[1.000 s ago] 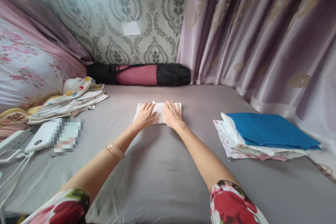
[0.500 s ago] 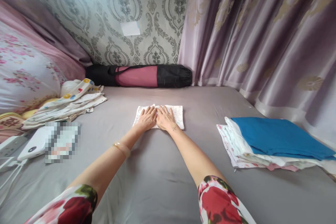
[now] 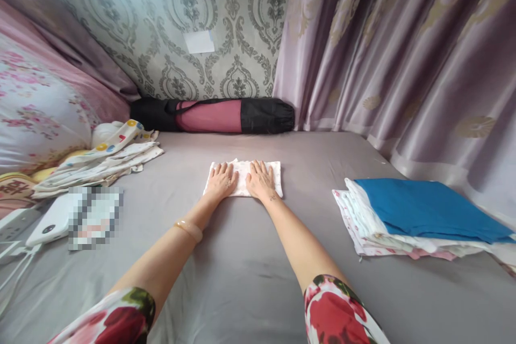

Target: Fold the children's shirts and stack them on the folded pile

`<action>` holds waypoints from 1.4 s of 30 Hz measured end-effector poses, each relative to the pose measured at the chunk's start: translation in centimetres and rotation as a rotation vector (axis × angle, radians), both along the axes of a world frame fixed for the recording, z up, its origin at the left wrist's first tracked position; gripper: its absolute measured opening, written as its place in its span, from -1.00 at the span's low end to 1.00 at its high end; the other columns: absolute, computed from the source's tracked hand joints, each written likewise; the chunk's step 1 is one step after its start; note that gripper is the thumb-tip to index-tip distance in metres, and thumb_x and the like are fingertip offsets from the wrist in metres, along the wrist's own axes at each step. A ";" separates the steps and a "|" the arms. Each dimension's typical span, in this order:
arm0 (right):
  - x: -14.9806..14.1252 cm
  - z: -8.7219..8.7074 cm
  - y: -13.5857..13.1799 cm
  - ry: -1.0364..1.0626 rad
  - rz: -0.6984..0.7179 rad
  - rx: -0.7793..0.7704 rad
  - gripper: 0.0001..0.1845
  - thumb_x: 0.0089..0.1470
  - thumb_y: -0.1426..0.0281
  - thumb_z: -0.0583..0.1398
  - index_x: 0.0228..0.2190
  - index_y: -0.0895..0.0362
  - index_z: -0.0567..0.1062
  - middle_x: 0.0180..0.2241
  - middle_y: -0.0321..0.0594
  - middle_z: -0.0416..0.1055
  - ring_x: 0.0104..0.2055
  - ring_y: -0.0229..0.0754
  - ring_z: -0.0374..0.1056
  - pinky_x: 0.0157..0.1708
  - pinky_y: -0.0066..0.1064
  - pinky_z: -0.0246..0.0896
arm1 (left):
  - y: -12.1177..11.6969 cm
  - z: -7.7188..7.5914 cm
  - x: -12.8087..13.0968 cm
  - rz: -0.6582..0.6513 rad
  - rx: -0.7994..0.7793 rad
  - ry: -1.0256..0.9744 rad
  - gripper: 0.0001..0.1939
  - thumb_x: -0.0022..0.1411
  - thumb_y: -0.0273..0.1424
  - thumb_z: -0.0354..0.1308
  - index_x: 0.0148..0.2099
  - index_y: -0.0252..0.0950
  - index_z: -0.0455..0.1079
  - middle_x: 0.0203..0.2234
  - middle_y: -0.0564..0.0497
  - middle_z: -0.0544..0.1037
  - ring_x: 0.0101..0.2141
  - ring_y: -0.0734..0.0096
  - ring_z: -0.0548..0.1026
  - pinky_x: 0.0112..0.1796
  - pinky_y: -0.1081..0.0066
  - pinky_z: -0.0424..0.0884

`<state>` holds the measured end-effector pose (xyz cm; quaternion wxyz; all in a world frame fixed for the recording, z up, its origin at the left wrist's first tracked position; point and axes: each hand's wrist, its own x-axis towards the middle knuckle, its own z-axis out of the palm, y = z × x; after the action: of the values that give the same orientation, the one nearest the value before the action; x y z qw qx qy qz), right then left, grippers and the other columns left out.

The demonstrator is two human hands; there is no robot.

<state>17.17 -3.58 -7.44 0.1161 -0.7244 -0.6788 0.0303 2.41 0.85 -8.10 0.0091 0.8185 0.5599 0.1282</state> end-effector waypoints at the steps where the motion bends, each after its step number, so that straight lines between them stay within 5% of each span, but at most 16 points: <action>1: 0.3 0.0 -0.1 0.001 -0.019 -0.007 -0.39 0.31 0.30 -0.14 0.31 0.21 0.11 0.38 -0.08 -0.06 0.41 -0.01 -0.20 0.33 0.00 -0.35 | 0.1 -0.1 0.0 0.014 0.003 0.001 -0.45 0.40 -0.19 -0.18 0.29 -0.38 0.21 0.25 -0.28 0.26 0.26 -0.03 0.14 0.25 0.01 -0.03; 11: 3.1 0.0 -0.9 -0.024 -0.115 -0.054 -0.36 0.33 0.27 -0.16 0.31 0.34 0.08 0.37 0.02 -0.08 0.41 -0.03 -0.21 0.34 -0.05 -0.39 | 0.6 0.0 -1.4 0.091 -0.072 0.025 -0.38 0.41 -0.14 -0.26 0.33 -0.42 0.13 0.32 -0.28 0.15 0.32 -0.02 0.04 0.22 0.02 0.07; 24: 5.8 0.1 -2.1 -0.029 -0.134 -0.134 -0.32 0.33 0.21 -0.21 0.35 0.30 -0.02 0.41 -0.02 -0.26 0.43 -0.04 -0.28 0.35 -0.13 -0.32 | 2.1 -0.3 -6.0 -0.126 -0.196 0.099 -0.33 0.43 -0.08 -0.39 0.41 -0.36 -0.04 0.40 -0.12 -0.05 0.37 0.15 -0.11 0.29 0.05 -0.06; 33: 5.7 0.4 -1.9 -0.037 -0.133 -0.154 -0.33 0.33 0.23 -0.19 0.34 0.32 -0.01 0.41 -0.01 -0.23 0.42 -0.02 -0.27 0.35 -0.08 -0.35 | 2.4 0.0 -5.7 -0.118 -0.210 0.159 -0.34 0.43 -0.09 -0.36 0.41 -0.37 -0.04 0.39 -0.16 -0.04 0.37 0.12 -0.09 0.28 0.01 -0.04; 42: 3.5 0.8 -1.2 -0.031 -0.088 -0.052 -0.35 0.34 0.23 -0.19 0.33 0.31 0.06 0.39 0.03 -0.16 0.42 0.00 -0.26 0.35 -0.04 -0.39 | 1.4 0.9 -3.2 -0.113 -0.045 0.141 -0.42 0.44 -0.15 -0.28 0.34 -0.33 0.10 0.35 -0.20 0.12 0.34 0.11 0.01 0.28 0.03 -0.03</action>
<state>20.63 -4.73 -6.60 0.0877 -0.7569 -0.6469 0.0315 -0.74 2.22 -7.25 -0.0047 0.8553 0.5149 0.0568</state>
